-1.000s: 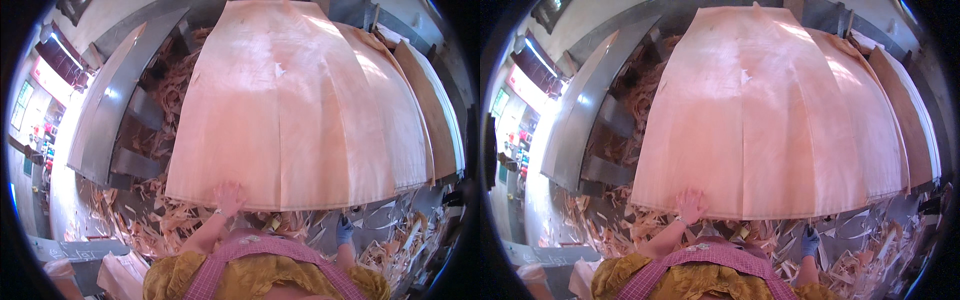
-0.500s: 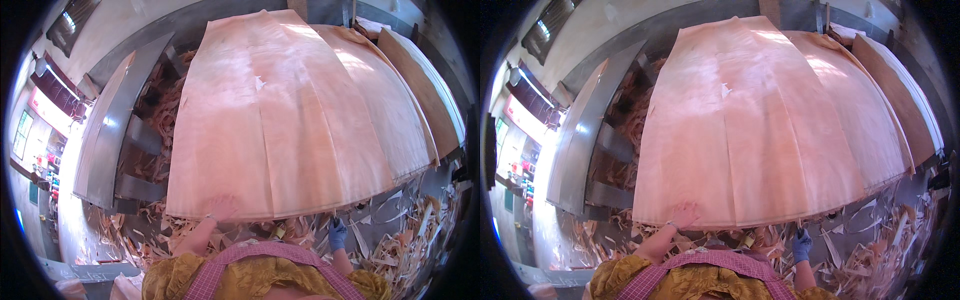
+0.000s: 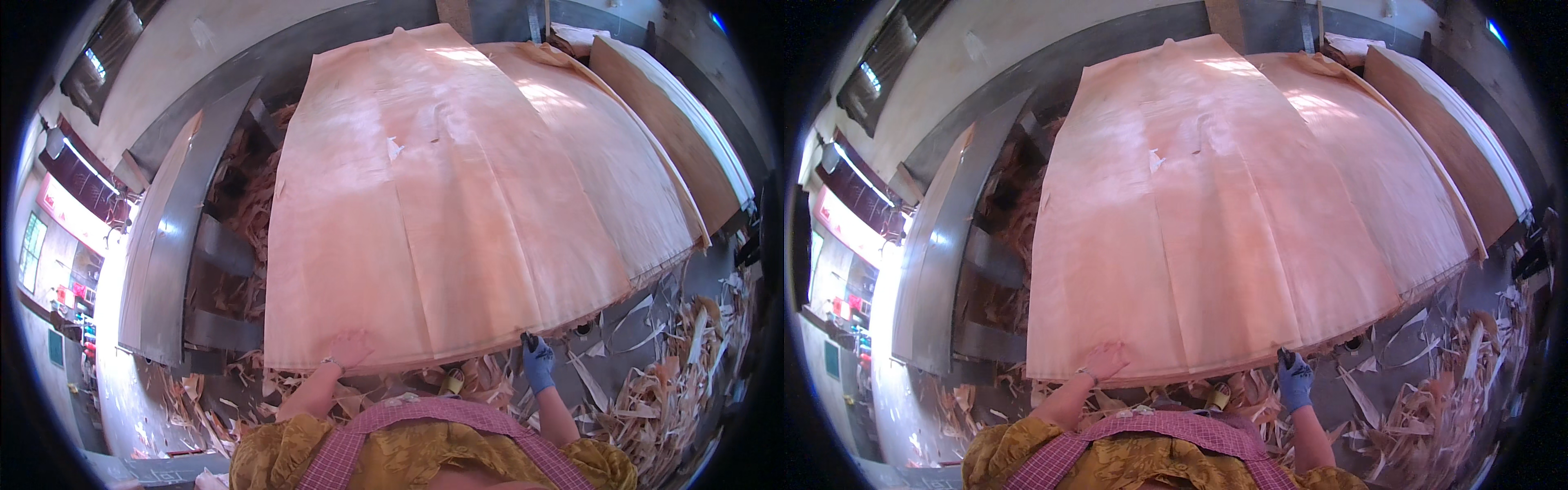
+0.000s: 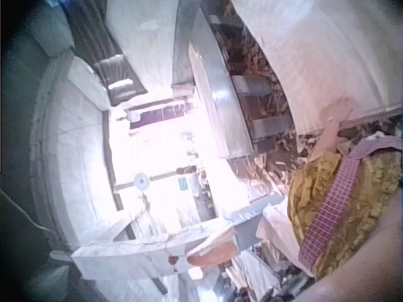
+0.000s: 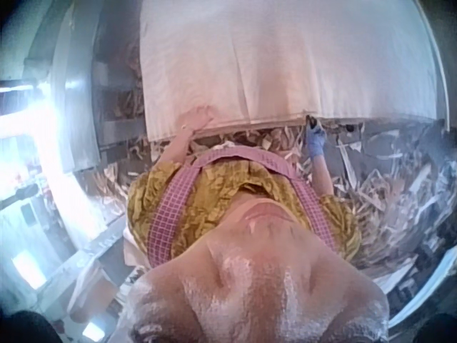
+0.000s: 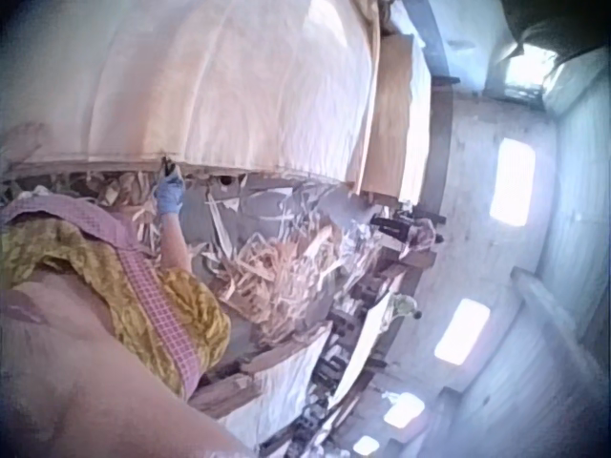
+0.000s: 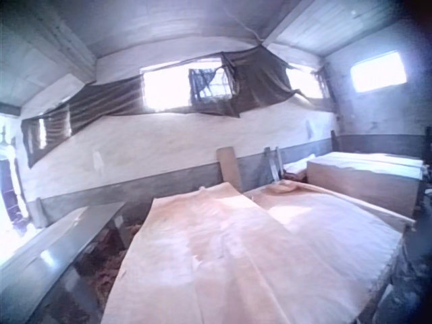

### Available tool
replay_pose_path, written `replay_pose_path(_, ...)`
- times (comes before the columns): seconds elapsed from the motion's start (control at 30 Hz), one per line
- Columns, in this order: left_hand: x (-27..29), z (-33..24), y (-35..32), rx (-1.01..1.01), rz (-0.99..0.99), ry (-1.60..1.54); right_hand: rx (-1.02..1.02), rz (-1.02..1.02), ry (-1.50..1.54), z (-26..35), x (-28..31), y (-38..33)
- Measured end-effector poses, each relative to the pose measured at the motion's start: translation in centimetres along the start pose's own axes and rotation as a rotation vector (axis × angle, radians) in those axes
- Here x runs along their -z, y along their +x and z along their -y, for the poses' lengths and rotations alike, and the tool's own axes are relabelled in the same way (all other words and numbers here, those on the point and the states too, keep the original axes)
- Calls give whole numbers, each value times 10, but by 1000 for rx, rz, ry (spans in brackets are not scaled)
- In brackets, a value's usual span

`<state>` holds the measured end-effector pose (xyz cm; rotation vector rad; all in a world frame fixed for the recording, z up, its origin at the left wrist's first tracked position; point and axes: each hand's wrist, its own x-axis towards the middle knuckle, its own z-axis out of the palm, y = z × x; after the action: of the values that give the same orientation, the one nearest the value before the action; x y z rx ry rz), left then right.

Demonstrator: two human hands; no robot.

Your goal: The person applies tape to cracks in large sheets of wood veneer and uses a knife to cut and remove damaged sections, replacing them with patches from other veneer sheets.

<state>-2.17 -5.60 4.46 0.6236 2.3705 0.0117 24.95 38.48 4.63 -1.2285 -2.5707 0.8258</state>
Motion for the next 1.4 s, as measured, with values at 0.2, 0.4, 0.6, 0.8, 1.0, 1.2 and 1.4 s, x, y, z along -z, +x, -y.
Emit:
replay_pose_path(0.2,-16,22,3,83,-59,20,-116,98,506,-8,11,11)
replay_pose_path(0.4,-8,-1,2,58,-64,42,-276,109,735,-55,47,48)
replay_pose_path(0.6,0,-15,-1,96,-82,173,-366,64,641,-158,36,74)
replay_pose_path(0.8,-3,-7,22,-5,-113,106,-163,-194,344,-277,39,87)
replay_pose_path(1.0,-4,9,8,33,-20,83,-166,-335,53,-283,81,80)
replay_pose_path(1.2,36,-27,1,47,74,82,-205,-396,-12,-317,148,65)
replay_pose_path(1.4,31,-14,1,54,64,52,-320,-346,-106,-287,130,-11)
